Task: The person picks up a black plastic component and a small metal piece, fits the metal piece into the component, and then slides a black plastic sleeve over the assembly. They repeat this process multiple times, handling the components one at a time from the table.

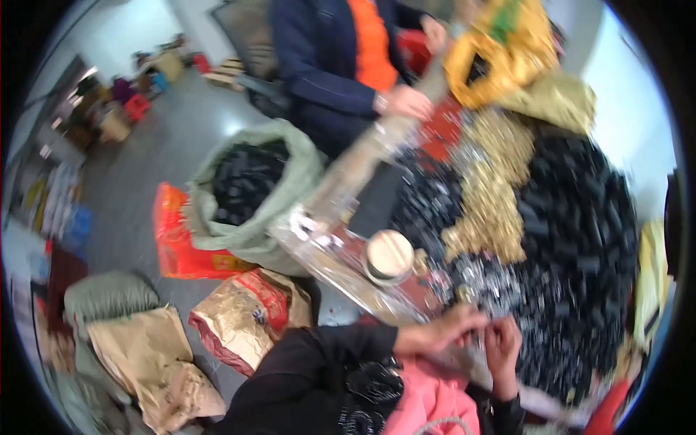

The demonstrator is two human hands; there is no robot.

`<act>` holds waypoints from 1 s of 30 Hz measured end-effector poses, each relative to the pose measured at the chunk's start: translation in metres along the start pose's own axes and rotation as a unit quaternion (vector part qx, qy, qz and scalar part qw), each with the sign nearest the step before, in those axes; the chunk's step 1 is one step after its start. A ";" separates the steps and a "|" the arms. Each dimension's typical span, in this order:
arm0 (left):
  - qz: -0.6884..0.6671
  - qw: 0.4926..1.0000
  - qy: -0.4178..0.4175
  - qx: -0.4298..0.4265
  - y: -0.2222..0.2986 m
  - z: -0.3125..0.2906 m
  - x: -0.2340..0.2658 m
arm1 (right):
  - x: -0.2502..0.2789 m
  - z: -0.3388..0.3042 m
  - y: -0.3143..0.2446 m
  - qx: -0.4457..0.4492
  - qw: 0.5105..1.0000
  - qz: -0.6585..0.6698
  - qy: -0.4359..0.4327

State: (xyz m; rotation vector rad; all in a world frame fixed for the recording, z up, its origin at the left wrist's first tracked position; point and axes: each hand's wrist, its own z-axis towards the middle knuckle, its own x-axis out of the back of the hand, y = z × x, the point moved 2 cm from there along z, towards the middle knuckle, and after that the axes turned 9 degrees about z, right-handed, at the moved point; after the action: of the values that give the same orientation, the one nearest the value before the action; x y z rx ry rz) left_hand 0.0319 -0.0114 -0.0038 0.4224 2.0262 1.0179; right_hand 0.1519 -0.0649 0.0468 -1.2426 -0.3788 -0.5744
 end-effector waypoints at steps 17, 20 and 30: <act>-0.116 0.990 -0.070 0.047 0.004 -0.002 0.013 | 0.010 0.000 0.004 0.089 0.994 -0.068 -0.010; -0.108 0.991 -0.063 0.051 0.000 -0.004 0.011 | 0.007 0.000 0.005 0.101 0.992 -0.078 -0.012; -0.016 0.994 -0.071 0.083 -0.009 -0.009 0.004 | -0.001 -0.005 0.005 0.059 0.992 -0.088 -0.062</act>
State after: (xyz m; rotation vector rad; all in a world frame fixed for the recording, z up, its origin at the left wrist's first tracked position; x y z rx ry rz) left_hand 0.0224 -0.0193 -0.0101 0.5317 1.9895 0.7806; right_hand 0.1536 -0.0688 0.0406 -1.1404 -0.6218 -0.6171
